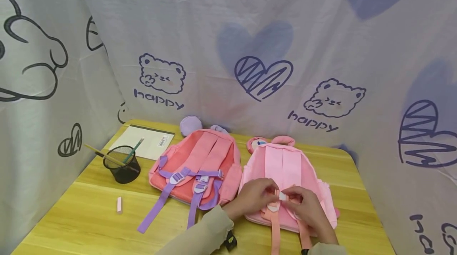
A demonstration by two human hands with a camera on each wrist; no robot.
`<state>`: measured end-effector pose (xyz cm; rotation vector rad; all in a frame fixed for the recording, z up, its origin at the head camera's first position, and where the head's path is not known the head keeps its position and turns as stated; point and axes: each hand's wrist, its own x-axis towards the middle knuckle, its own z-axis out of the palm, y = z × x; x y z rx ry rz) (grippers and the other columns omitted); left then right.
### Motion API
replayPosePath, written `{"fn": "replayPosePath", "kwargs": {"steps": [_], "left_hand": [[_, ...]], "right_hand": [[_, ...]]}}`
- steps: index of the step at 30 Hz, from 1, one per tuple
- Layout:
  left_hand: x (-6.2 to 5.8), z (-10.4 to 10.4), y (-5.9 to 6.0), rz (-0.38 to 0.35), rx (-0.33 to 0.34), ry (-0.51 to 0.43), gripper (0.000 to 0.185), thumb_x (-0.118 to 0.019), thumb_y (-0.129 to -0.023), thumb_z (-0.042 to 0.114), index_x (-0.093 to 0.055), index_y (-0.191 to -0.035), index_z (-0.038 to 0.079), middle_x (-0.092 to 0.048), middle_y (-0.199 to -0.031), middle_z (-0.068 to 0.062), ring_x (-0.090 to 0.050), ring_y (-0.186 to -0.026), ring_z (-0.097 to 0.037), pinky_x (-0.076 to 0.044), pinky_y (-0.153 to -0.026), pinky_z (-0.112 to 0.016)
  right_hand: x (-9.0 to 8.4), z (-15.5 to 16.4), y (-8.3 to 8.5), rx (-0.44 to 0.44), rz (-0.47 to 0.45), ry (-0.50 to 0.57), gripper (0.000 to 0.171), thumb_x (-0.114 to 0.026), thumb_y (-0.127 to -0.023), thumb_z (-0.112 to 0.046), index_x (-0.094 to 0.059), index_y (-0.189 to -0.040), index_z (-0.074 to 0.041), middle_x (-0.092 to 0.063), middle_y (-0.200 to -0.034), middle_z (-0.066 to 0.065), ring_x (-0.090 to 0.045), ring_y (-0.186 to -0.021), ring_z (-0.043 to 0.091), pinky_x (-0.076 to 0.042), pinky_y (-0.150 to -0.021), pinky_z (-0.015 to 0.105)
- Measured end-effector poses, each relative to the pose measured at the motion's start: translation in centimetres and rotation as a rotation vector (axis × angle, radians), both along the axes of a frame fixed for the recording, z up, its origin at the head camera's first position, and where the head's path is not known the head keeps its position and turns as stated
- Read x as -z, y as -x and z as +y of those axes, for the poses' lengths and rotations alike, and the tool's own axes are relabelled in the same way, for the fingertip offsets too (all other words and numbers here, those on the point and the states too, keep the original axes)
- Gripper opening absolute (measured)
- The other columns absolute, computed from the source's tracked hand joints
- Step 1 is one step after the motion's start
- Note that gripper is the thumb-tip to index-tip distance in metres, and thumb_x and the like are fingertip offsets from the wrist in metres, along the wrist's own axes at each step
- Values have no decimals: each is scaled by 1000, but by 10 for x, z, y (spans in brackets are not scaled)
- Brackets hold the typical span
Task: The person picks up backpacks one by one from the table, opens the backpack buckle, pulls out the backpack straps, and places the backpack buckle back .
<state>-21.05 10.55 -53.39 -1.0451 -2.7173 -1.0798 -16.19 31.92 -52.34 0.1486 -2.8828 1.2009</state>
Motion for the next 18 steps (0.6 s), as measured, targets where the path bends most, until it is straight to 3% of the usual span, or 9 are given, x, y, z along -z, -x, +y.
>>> {"fn": "replayPosePath", "kwargs": {"steps": [6,18], "left_hand": [[3,-1,1,-15,3,7,18,-75,-95,36,-74,-110,27,-70,-95,16,-61,-85,5,-44,-76,-12],[6,-3,0,37,4,1,19,-76,-94,37,-75,-110,28,-71,-92,16,-60,-82,5,-41,-72,-11]], "right_hand": [[5,-3,3,2,0,26,29,-90,-81,-26,-78,-104,-14,-73,-107,2,-57,-90,3,-47,-81,18],[9,-6,2,10,-22,116,23,-88,-81,-14,-74,-99,-10,-66,-94,2,-52,-84,4,-45,-74,19]]}}
